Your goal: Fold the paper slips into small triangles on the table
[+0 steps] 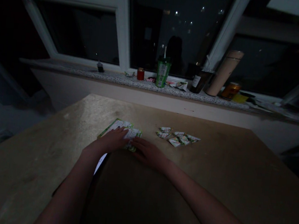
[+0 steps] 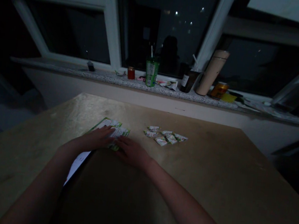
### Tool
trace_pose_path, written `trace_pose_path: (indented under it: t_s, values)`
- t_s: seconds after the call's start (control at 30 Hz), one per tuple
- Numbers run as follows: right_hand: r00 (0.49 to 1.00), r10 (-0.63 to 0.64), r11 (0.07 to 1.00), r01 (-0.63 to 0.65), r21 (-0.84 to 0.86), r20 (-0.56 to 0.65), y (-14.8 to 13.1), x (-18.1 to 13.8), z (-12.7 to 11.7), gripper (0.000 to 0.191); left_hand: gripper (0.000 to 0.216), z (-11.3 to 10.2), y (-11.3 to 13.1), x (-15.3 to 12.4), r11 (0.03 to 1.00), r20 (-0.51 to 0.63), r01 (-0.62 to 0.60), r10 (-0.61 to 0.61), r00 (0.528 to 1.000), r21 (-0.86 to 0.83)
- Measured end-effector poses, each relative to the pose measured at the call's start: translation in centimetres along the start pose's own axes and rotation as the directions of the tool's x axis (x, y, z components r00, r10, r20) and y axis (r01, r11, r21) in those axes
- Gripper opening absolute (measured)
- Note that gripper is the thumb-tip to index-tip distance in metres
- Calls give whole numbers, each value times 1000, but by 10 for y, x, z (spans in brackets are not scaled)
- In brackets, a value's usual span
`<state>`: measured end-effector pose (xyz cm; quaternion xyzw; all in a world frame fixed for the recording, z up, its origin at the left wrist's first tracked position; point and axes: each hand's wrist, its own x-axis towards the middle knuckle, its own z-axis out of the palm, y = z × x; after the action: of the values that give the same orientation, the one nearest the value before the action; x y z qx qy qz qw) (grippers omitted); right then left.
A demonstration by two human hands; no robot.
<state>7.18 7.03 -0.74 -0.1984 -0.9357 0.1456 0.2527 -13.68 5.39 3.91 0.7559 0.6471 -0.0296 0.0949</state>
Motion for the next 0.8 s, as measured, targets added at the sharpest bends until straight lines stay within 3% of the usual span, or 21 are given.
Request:
trace_pose_path:
  t_s: [0.37,0.8]
  values:
    - [1000,-5,1000,5,14,16,1,-47,-29,36,48,18,51,-4,969,31,-239,241,970,-57]
    - [994,86,996,-85,-18,71,-4,-96,-53,34,52,22,100,-20,948,50,-319,318,947,8]
